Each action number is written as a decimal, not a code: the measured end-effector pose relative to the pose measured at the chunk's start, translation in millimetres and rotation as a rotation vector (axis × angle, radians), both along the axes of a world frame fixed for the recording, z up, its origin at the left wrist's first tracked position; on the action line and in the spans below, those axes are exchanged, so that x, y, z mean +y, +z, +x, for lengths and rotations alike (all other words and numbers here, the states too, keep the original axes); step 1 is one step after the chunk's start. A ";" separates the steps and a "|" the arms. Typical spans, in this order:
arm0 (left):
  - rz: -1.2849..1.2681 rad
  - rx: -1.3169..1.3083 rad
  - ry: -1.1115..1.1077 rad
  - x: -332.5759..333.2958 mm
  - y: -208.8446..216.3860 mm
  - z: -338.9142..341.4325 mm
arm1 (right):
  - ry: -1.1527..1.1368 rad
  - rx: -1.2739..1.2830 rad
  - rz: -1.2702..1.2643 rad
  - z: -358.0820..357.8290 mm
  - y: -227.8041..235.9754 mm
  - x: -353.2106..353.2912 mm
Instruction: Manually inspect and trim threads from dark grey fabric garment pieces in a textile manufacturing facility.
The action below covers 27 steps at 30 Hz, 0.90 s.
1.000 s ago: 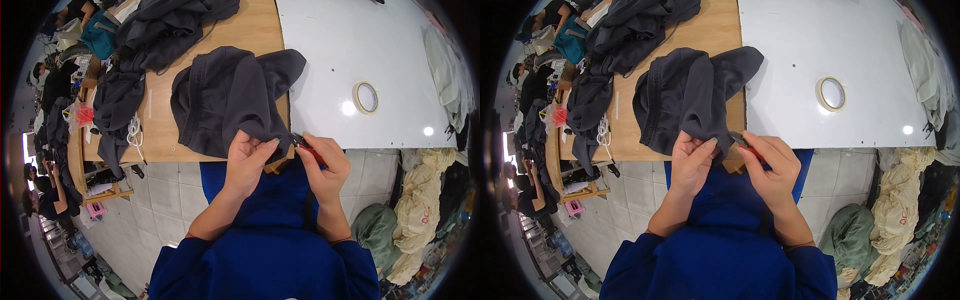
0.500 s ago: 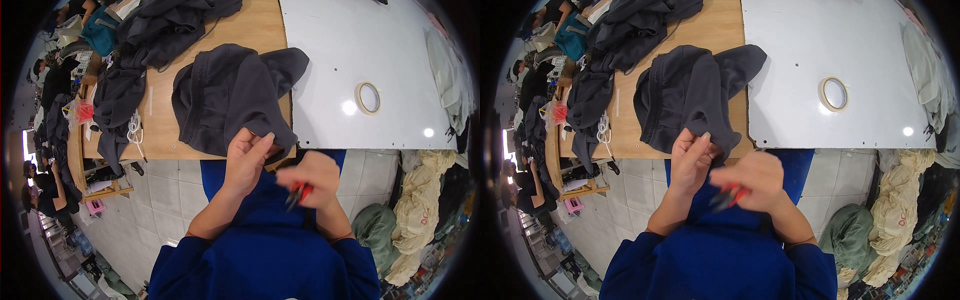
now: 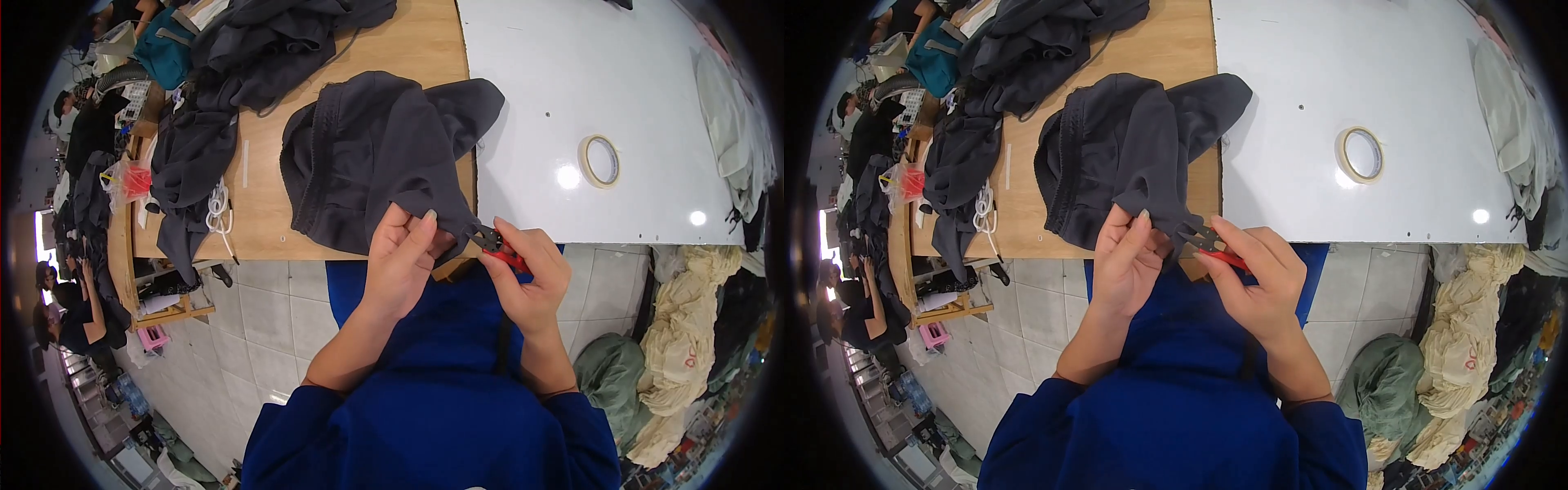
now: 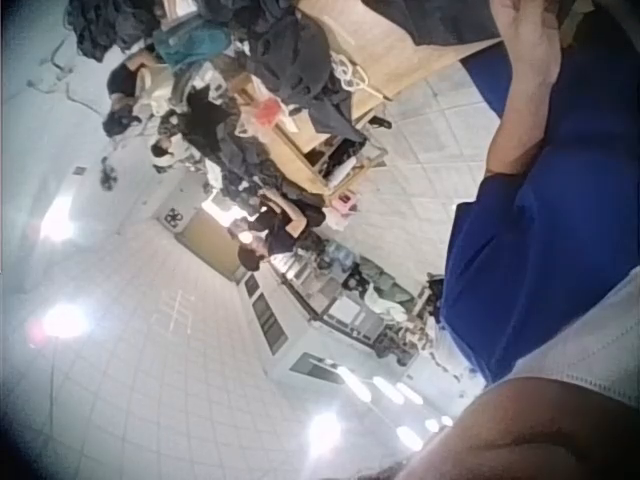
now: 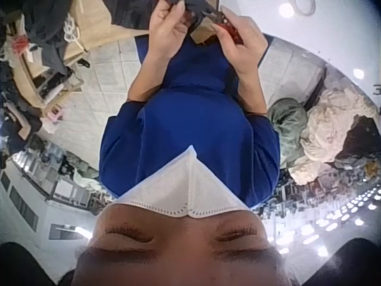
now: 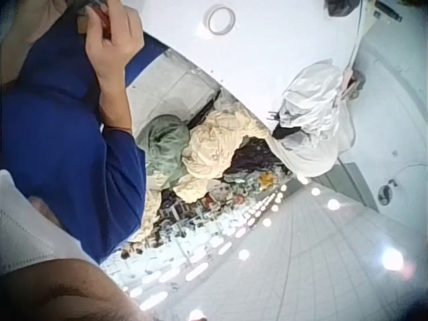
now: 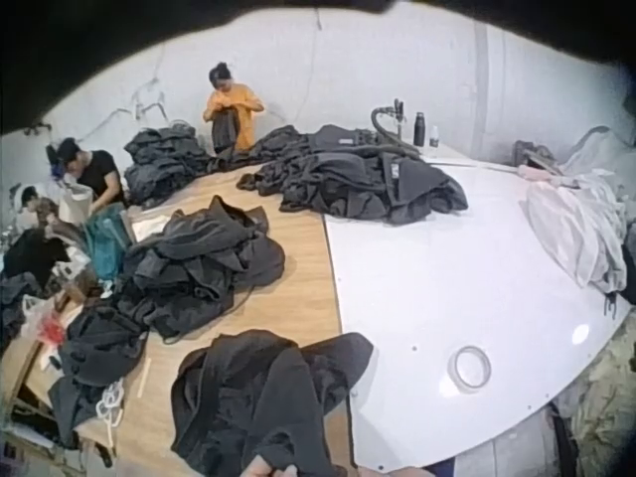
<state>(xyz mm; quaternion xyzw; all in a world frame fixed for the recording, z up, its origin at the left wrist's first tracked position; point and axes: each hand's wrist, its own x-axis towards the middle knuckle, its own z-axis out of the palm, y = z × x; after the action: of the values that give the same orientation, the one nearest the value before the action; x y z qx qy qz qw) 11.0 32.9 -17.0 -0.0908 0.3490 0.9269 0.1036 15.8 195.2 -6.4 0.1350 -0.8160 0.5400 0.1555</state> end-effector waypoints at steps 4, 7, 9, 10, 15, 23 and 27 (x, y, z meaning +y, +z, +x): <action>0.012 0.028 -0.006 -1.6 -2.7 1.6 | -0.055 0.022 0.022 1.1 -3.3 -1.0; -0.006 0.038 0.005 -0.7 -4.4 2.5 | -0.078 0.000 0.043 1.8 -0.3 -1.3; -0.011 0.053 -0.002 -0.5 -2.9 1.7 | -0.065 0.001 0.066 2.8 -1.0 0.8; -0.015 0.068 -0.009 -0.5 -2.3 1.3 | -0.051 0.002 0.088 3.3 -1.5 1.9; -0.027 0.049 -0.008 1.2 -0.2 0.2 | -0.076 0.072 0.111 2.5 -4.9 2.8; -0.012 0.064 -0.008 -0.3 -3.6 0.6 | -0.075 -0.032 -0.028 2.1 0.6 1.5; -0.028 0.078 -0.018 -0.2 -3.7 0.2 | -0.056 -0.046 -0.009 0.6 0.8 1.2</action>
<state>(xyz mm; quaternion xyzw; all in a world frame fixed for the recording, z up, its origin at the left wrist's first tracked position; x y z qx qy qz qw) 11.3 32.7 -20.7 -0.0527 0.3665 0.9238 0.0972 16.4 196.4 -5.7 0.0990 -0.8204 0.5422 0.1522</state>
